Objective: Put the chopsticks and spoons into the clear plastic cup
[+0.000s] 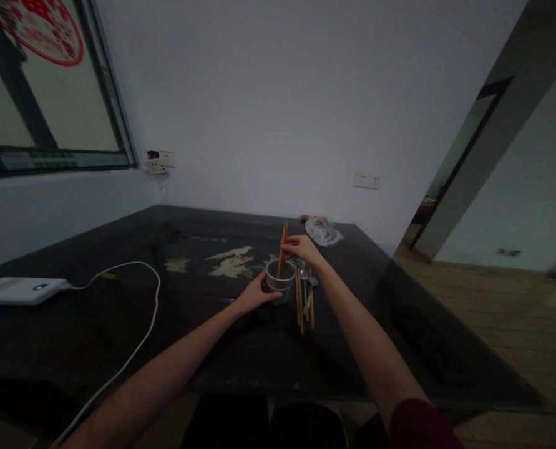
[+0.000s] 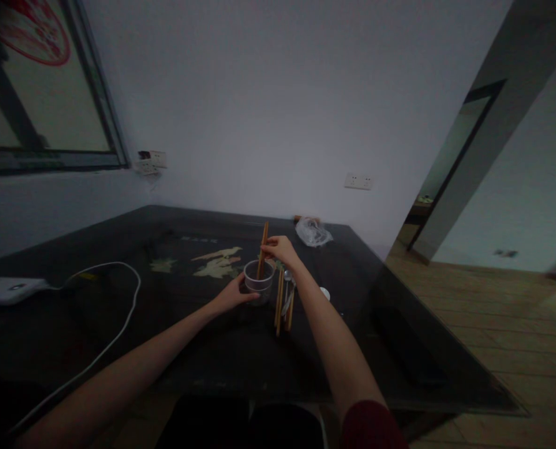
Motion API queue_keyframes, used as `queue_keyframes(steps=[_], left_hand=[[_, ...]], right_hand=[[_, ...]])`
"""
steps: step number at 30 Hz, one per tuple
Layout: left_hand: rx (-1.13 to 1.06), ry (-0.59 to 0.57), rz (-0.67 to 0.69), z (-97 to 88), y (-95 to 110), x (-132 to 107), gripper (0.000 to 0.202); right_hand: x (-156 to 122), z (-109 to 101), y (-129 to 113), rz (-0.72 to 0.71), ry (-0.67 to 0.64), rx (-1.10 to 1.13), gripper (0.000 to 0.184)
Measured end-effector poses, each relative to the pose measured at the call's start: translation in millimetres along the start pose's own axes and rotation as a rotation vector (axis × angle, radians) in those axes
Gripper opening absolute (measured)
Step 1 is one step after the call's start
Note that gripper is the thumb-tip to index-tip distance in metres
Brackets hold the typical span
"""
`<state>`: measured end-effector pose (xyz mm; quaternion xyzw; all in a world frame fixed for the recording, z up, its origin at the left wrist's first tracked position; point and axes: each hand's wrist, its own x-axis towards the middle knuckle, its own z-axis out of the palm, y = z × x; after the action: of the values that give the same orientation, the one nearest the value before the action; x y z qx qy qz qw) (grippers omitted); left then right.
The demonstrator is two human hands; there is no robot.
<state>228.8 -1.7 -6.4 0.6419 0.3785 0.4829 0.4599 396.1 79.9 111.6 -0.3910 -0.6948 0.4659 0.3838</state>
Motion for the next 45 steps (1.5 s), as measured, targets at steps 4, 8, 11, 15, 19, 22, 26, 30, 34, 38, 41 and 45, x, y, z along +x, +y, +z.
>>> queue_keyframes(steps=[4,8,11,15,19,22,26,30,34,38,41,45], left_hand=[[-0.005,-0.005,-0.015,1.1,4.5,-1.3,0.083],[0.038,0.008,-0.005,1.4,8.1,-2.3,0.086],[0.033,0.008,-0.006,1.1,7.4,-2.3,0.085],[-0.002,-0.001,-0.030,0.8,3.9,-1.6,0.084],[0.016,0.004,-0.021,0.7,4.0,-1.7,0.083],[0.024,0.004,-0.017,1.1,7.6,-2.5,0.082],[0.057,0.025,-0.015,2.2,11.0,-2.9,0.083],[0.037,0.021,-0.014,2.3,8.5,-2.4,0.085],[0.011,0.015,-0.027,1.8,5.6,-2.5,0.086],[0.021,0.020,-0.008,1.5,3.8,-2.5,0.086],[0.030,0.035,-0.010,1.5,3.2,-2.1,0.085],[0.023,0.031,-0.015,1.9,4.7,-2.1,0.082]], right_hand=[[2.3,-1.2,2.0,0.018,0.069,-0.014,0.012],[4.1,0.4,1.5,0.033,0.070,-0.018,0.010],[4.5,1.8,1.2,0.051,0.081,0.004,0.011],[3.6,1.7,0.6,0.066,0.106,0.023,0.011],[2.1,1.8,0.0,0.071,0.087,0.012,0.011],[1.7,2.7,-0.3,0.069,0.080,0.024,0.010],[2.1,3.9,-0.5,0.044,0.093,0.032,0.010],[3.5,5.2,-0.3,0.034,0.097,-0.008,0.010],[5.3,7.3,0.5,0.041,0.112,-0.029,0.013],[5.9,9.7,0.0,0.046,0.113,-0.026,0.010],[5.1,11.2,-1.1,0.045,0.100,-0.019,0.012],[3.4,11.6,-2.8,0.048,0.097,-0.005,0.017]])
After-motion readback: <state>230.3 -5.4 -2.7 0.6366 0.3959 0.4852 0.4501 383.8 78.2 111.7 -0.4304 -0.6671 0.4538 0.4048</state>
